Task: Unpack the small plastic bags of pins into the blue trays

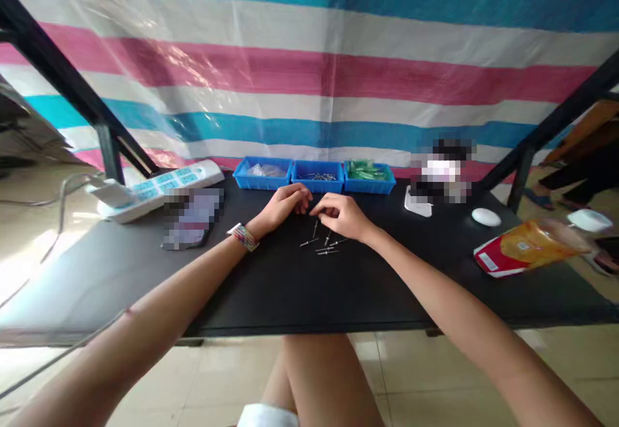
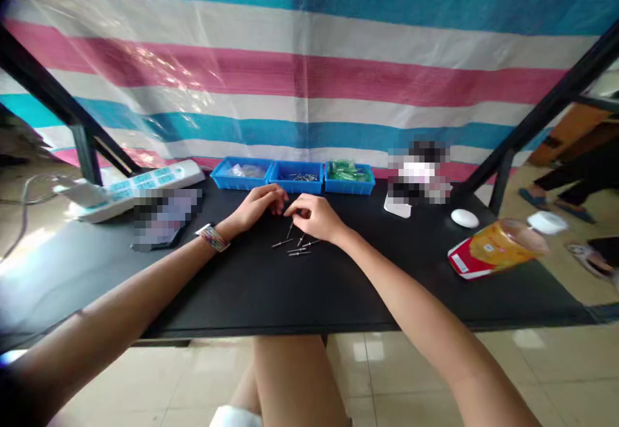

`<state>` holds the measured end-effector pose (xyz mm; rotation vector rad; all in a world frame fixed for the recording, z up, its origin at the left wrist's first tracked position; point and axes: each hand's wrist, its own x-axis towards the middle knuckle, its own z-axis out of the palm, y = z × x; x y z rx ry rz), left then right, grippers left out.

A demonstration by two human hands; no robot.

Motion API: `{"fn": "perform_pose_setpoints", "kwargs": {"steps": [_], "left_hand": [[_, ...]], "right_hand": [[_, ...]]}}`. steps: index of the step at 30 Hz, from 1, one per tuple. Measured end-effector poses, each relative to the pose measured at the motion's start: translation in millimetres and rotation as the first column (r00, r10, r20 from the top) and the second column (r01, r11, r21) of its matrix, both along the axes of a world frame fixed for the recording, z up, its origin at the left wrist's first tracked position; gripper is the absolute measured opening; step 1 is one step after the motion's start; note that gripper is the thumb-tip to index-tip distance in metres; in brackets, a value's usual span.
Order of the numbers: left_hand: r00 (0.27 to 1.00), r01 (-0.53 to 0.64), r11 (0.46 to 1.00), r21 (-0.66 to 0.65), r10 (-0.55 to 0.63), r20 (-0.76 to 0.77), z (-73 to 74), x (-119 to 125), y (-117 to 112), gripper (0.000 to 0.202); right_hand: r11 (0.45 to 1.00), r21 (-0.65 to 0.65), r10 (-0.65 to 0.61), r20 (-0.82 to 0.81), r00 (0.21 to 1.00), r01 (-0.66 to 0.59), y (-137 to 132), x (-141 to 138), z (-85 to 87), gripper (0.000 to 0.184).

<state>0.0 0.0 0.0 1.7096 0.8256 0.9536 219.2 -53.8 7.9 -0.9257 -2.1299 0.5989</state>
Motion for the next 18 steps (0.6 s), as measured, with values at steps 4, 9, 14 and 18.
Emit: {"fn": "perform_pose_setpoints", "kwargs": {"steps": [4, 9, 14, 18], "left_hand": [[1.0, 0.009, 1.0, -0.006, -0.009, 0.011, 3.1, 1, -6, 0.037], [1.0, 0.001, 1.0, 0.008, -0.001, -0.019, 7.5, 1, -8, 0.034], [0.999, -0.003, 1.0, -0.005, 0.003, -0.033, 8.8, -1, -8, 0.032], [0.997, 0.023, 1.0, -0.011, -0.024, -0.067, 11.6, 0, -10, 0.035]], "right_hand": [[0.995, 0.076, 0.057, 0.156, 0.986, -0.069, -8, -1, -0.3, 0.029], [0.992, 0.121, 0.016, 0.2, 0.98, -0.041, -8, 3, 0.3, 0.016], [1.0, 0.002, -0.018, -0.014, 1.0, 0.018, 4, 5, -7.0, 0.01], [0.977, -0.204, -0.122, -0.29, 0.949, 0.063, 16, 5, -16.0, 0.014]]}}
